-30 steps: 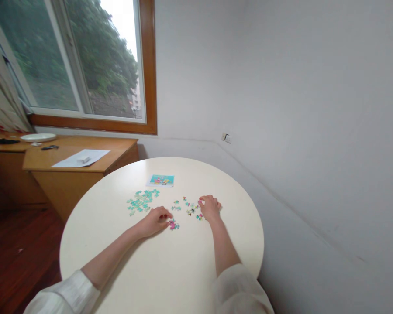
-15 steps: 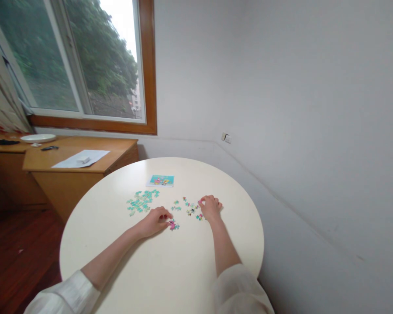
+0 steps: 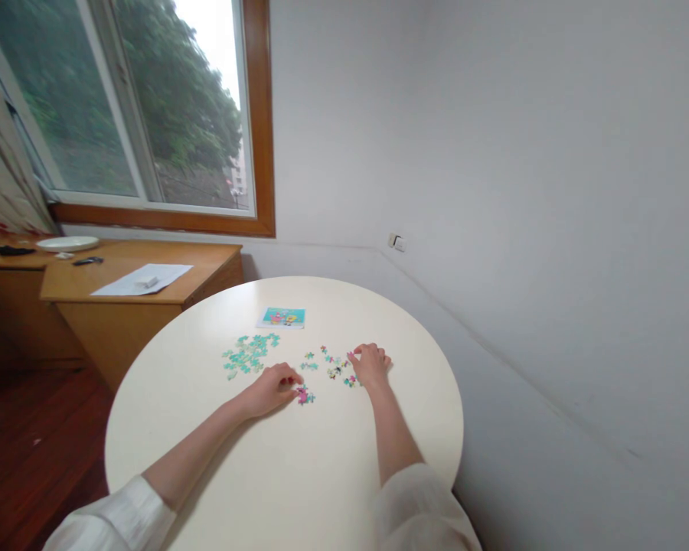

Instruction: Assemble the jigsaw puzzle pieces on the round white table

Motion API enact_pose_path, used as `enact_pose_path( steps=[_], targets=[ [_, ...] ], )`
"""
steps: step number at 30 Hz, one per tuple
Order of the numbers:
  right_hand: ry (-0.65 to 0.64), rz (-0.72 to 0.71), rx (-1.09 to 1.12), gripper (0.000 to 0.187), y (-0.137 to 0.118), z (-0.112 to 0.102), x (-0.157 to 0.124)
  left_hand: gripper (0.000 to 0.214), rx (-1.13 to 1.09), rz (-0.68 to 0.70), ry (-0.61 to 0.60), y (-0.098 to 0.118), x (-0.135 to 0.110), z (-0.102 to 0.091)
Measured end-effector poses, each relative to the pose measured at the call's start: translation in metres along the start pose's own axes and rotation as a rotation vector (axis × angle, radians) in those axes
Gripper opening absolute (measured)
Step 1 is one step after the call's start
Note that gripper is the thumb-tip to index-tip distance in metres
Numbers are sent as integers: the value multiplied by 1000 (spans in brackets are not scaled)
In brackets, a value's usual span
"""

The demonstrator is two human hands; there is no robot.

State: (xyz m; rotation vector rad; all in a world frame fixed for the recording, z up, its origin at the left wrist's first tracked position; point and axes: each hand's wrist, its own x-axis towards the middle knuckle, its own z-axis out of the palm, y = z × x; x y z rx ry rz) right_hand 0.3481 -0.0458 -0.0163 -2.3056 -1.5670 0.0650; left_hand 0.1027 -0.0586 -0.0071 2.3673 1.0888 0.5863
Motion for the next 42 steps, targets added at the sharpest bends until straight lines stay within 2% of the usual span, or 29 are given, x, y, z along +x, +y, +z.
enact_pose_path(
  steps=[10, 17, 24, 42],
  targets=[
    [-6, 18, 18, 22, 0, 2, 3, 18, -6, -5, -4, 2, 0, -1],
    [10, -15, 41, 15, -1, 2, 2, 18, -6, -5, 0, 1, 0, 0],
    [26, 20, 15, 22, 2, 2, 5, 19, -6, -4, 1, 0, 1, 0],
    [15, -14, 51, 19, 5, 1, 6, 19, -16, -8, 2, 0, 0, 1]
  ],
)
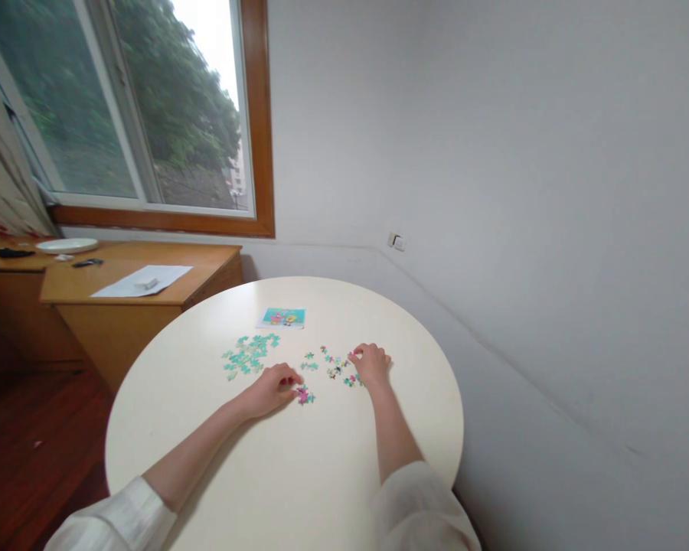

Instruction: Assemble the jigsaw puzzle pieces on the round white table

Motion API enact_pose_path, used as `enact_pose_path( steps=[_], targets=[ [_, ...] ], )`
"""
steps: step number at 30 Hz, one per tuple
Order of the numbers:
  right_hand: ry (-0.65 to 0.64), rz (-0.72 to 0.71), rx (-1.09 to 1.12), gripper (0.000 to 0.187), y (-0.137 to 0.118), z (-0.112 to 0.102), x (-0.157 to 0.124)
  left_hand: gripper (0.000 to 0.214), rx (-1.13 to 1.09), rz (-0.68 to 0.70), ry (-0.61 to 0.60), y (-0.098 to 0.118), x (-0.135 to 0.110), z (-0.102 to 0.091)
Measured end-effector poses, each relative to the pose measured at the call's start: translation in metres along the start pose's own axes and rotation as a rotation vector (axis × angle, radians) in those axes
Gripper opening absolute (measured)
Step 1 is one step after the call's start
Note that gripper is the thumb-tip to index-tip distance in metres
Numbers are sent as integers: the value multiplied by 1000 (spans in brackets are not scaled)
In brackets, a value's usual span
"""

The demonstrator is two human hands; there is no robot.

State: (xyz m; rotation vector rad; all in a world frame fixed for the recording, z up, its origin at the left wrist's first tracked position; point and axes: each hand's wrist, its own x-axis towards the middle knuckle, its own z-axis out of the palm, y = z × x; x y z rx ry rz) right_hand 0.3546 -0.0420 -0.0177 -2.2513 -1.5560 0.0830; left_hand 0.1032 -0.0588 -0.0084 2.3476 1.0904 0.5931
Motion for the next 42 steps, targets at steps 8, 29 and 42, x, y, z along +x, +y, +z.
enact_pose_path(
  steps=[8, 29, 42],
  targets=[
    [66, -26, 133, 9, -1, 2, -2, 19, 3, 2, 9, 1, 1, -1],
    [-459, -283, 1056, 31, -61, 3, -42, 27, -308, -82, 191, -1, 8, -1],
    [-633, -269, 1076, 35, -71, 1, -57, 24, -713, -112, 79, -5, 10, 2]
  ],
)
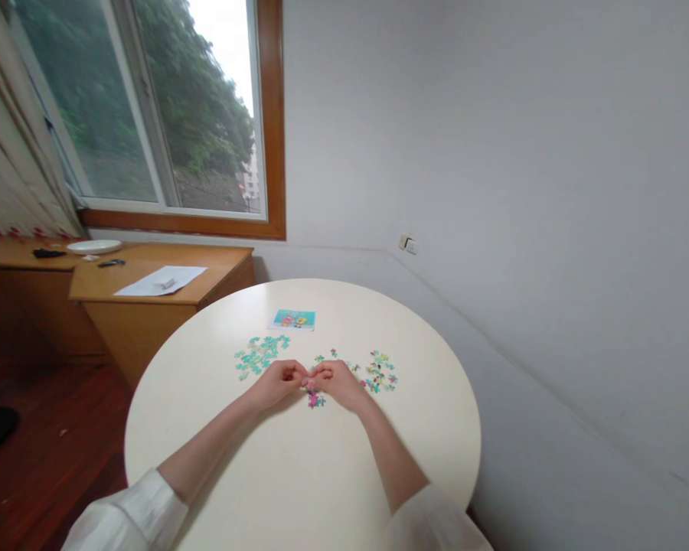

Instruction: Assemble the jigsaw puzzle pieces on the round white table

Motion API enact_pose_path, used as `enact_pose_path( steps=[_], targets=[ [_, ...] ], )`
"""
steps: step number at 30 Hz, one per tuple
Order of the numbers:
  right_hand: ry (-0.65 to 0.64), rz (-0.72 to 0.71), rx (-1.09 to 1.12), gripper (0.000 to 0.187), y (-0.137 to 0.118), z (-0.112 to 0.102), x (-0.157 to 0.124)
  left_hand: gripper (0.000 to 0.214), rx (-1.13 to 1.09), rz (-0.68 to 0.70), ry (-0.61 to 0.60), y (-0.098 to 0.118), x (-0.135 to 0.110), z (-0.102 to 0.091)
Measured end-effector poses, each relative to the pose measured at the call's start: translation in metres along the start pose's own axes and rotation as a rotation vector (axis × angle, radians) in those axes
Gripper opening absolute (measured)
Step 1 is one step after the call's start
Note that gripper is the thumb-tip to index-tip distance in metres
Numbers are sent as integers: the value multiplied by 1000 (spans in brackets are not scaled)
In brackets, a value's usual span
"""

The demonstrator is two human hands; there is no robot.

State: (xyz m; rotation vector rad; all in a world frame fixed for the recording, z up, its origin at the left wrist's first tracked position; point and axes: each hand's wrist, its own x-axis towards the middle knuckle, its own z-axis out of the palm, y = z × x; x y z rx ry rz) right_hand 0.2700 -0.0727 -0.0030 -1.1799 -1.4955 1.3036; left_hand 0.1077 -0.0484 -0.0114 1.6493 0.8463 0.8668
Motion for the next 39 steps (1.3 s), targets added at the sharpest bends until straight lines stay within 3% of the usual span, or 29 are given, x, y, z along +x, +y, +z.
enact_pose_path(
  steps=[9, 20, 30, 39],
  targets=[
    [63, -19, -101, 22, 12, -7, 6, 13, 83, -20, -113, 6, -4, -3],
    [97, -44, -217, 18, 7, -8, 3, 10, 173, 5, -178, 2, -5, -4],
    [-46, -145, -461, 16, 4, -17, -4, 12, 191, -3, -211, -2, -5, -4],
    [-83, -131, -534, 11, 3, -19, -4, 13, 314, 10, -186, -7, -4, -5]
  ],
)
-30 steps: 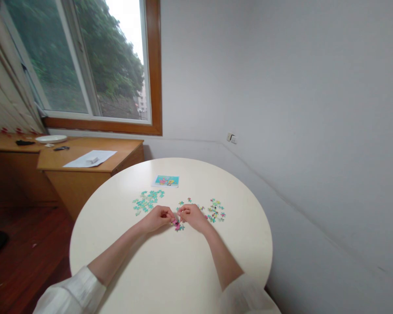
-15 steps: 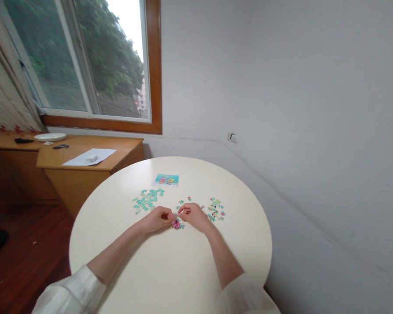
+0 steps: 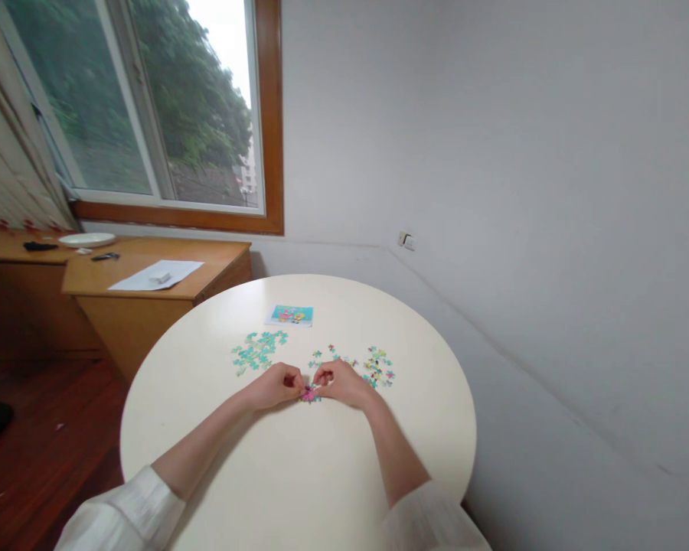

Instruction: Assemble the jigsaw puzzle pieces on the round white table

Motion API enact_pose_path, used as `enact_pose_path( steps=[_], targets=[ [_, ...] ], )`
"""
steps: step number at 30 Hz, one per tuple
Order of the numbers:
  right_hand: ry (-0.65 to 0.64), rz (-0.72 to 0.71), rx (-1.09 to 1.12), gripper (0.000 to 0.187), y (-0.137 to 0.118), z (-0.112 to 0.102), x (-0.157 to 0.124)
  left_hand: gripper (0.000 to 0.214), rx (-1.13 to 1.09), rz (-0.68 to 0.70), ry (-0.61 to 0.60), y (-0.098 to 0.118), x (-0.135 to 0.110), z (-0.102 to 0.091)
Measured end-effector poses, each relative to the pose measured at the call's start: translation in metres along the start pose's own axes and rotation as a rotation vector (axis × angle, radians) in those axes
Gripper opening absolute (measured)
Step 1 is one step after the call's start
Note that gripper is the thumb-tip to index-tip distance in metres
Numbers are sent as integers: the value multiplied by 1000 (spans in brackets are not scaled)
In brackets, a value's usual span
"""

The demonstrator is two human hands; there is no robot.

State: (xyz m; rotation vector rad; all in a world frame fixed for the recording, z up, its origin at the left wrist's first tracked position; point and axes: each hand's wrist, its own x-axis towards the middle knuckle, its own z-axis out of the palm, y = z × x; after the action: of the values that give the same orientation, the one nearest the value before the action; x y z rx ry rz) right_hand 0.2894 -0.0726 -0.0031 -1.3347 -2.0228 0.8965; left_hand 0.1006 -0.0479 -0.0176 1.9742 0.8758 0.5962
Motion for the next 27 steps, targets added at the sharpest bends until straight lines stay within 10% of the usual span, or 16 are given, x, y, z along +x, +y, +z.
enact_pose_path(
  steps=[27],
  targets=[
    [4, 26, -32, 13, 2, 1, 1, 12, 124, 12, 35, 4, -1, 3]
  ],
)
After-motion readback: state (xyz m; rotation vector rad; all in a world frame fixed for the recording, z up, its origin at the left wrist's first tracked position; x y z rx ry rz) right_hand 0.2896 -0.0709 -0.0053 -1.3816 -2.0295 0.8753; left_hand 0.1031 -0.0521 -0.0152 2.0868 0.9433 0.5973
